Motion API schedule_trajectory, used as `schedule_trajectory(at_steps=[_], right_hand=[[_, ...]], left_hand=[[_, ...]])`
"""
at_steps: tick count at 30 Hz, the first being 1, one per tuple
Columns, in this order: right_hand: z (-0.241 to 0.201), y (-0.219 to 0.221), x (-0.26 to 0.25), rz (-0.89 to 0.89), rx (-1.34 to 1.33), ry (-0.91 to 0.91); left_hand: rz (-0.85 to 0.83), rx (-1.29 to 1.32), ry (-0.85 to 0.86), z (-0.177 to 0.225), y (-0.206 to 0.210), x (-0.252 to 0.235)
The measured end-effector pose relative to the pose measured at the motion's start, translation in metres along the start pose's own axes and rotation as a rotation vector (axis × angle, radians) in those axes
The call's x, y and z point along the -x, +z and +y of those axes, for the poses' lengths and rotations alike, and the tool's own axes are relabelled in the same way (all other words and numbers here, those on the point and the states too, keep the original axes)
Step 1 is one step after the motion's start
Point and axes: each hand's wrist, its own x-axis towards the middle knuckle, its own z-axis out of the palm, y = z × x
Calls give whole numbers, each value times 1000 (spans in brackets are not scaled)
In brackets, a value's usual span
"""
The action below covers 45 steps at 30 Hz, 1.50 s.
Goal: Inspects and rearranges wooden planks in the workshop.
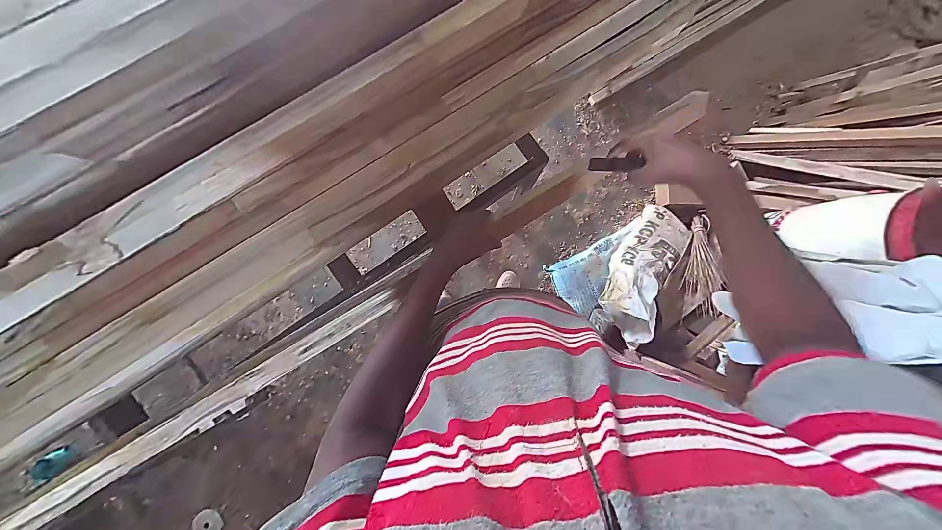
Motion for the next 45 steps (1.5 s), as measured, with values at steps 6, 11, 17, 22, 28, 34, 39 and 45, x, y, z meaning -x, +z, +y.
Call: schedule_trajectory(at_steps=[6, 11, 17, 22, 28, 34, 39, 45], right_hand=[[-10, 153, -2, 476, -586, 38], [-57, 191, -29, 751, -568, 74], [-48, 231, -28, 847, -500, 21], [-20, 263, 13, 371, -397, 159], [24, 185, 43, 493, -249, 105], [68, 61, -10, 298, 194, -271], [23, 52, -37, 140, 241, -570], [-84, 88, -50, 73, 133, -992]], left_hand=[[-14, -154, 259, -32, -3, -17], [-102, -141, 152, -20, -13, -13], [-95, -77, 159, -25, -9, -9], [-91, -101, 152, -33, -1, -16], [236, -142, 138, -22, 16, 5], [713, 97, 49, 8, 65, 34], [878, 395, -7, 34, 98, 46], [890, 1010, -236, 34, 96, 81]])
